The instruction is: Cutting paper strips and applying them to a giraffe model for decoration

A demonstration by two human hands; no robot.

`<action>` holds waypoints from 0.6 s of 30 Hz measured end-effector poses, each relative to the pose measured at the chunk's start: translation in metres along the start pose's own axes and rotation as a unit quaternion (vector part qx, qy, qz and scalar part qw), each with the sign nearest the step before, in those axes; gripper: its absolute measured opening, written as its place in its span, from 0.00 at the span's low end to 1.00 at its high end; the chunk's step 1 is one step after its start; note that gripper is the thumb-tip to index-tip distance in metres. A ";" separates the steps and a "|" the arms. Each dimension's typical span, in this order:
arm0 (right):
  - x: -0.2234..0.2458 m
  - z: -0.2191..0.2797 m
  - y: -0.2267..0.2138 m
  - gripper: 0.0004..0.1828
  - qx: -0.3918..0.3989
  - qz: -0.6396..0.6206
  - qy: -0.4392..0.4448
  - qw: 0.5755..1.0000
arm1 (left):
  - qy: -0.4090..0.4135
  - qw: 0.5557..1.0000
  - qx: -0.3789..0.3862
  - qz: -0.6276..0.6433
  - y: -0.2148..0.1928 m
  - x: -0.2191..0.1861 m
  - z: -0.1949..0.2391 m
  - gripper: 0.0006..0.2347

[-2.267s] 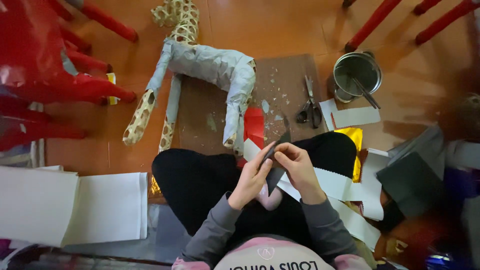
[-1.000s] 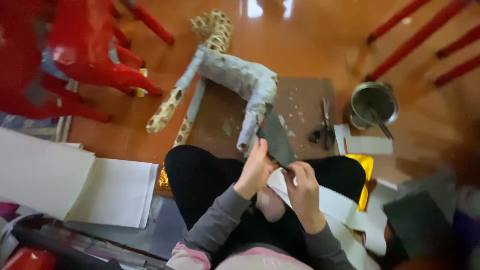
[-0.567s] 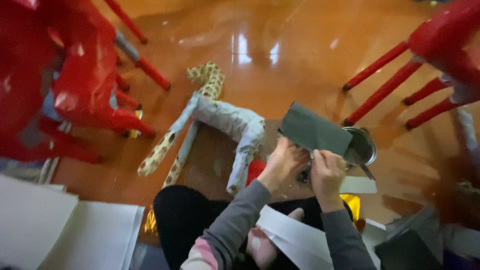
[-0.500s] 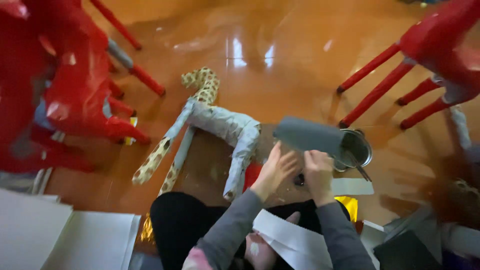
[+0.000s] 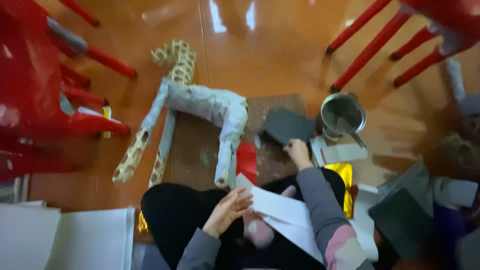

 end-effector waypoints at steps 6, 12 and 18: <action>-0.021 0.012 -0.008 0.14 -0.079 -0.233 0.063 0.967 | 0.028 0.999 0.010 0.015 -0.007 0.007 0.007 0.20; -0.009 0.037 -0.037 0.13 -0.107 -0.237 0.056 0.964 | 0.043 0.998 0.037 0.023 -0.011 0.010 0.010 0.21; 0.083 0.107 -0.124 0.07 -0.118 -0.343 0.005 0.932 | 0.086 0.993 0.057 0.051 -0.003 0.003 0.018 0.20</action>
Point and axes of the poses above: each hand's wrist, its own z-axis away from the middle knuckle, its own y-axis out of the palm, x = y × z, the point moved 1 cm from there along -z, towards the middle knuckle, and after that the axes turned 4 degrees about x, right-handed, at the moved point
